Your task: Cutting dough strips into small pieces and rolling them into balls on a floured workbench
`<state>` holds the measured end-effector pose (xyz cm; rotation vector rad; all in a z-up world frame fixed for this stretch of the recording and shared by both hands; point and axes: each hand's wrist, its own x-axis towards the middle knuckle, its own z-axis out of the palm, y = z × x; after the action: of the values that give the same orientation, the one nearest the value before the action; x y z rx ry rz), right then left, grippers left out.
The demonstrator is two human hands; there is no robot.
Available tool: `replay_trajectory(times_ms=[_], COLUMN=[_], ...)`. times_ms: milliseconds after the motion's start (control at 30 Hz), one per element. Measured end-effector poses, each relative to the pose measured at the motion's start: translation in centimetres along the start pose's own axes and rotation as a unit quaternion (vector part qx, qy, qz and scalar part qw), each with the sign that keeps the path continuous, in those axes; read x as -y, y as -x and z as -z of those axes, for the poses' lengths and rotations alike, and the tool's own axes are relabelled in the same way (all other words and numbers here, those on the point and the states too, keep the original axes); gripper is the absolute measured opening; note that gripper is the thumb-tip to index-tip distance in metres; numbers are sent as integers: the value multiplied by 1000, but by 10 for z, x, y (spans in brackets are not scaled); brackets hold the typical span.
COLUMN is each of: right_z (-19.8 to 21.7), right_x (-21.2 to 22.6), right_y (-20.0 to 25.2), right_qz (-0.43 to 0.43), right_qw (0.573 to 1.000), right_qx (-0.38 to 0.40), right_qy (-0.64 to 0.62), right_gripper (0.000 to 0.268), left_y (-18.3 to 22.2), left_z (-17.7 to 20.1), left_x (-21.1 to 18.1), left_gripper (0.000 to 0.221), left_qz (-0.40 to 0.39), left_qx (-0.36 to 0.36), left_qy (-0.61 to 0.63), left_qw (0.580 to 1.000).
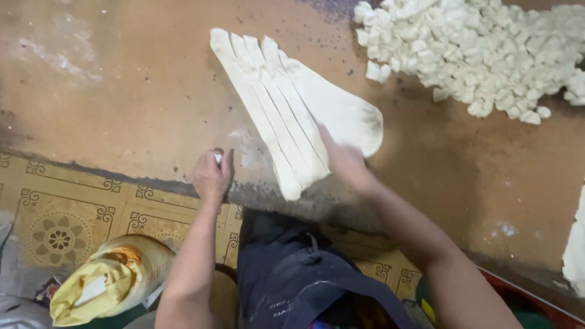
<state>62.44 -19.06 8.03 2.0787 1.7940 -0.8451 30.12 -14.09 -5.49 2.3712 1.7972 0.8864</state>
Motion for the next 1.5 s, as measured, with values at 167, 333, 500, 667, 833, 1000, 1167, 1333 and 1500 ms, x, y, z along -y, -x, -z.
replay_trajectory(times_ms=[167,333,500,667,833,1000,1167,1333,1500], right_z=[-153,-183,-20,23,14,-30,-122,-16,10], right_x=[-106,-129,-40,0,-16,-72,-143,-80,-67], right_y=[176,176,65,-127,-87,116,217,160,-9], right_qz=[52,71,44,-25,-5,-4,-48,20,0], right_qw=[992,979,984,996,1000,1000,989,993,992], right_qx=[-97,-191,-134,-69,-29,9,137,-74,-52], right_qy=[67,-32,-112,-48,-4,13,-8,-89,-112], right_gripper=[81,79,77,80,76,76,75,81,81], left_y=[9,8,2,10,8,12,6,-2,-56], left_z=[-14,-11,-22,-34,-21,-20,0,8,-19], left_x=[10,0,0,9,3,4,-34,-119,-171], left_gripper=[37,39,43,39,36,36,38,29,14], left_qz=[-35,-2,8,22,21,-14,159,169,183], left_qx=[-38,-31,-48,-22,-19,-41,25,74,185], left_qy=[-31,-59,-80,-119,-103,-73,78,187,309], left_qw=[998,998,996,992,994,996,984,965,915])
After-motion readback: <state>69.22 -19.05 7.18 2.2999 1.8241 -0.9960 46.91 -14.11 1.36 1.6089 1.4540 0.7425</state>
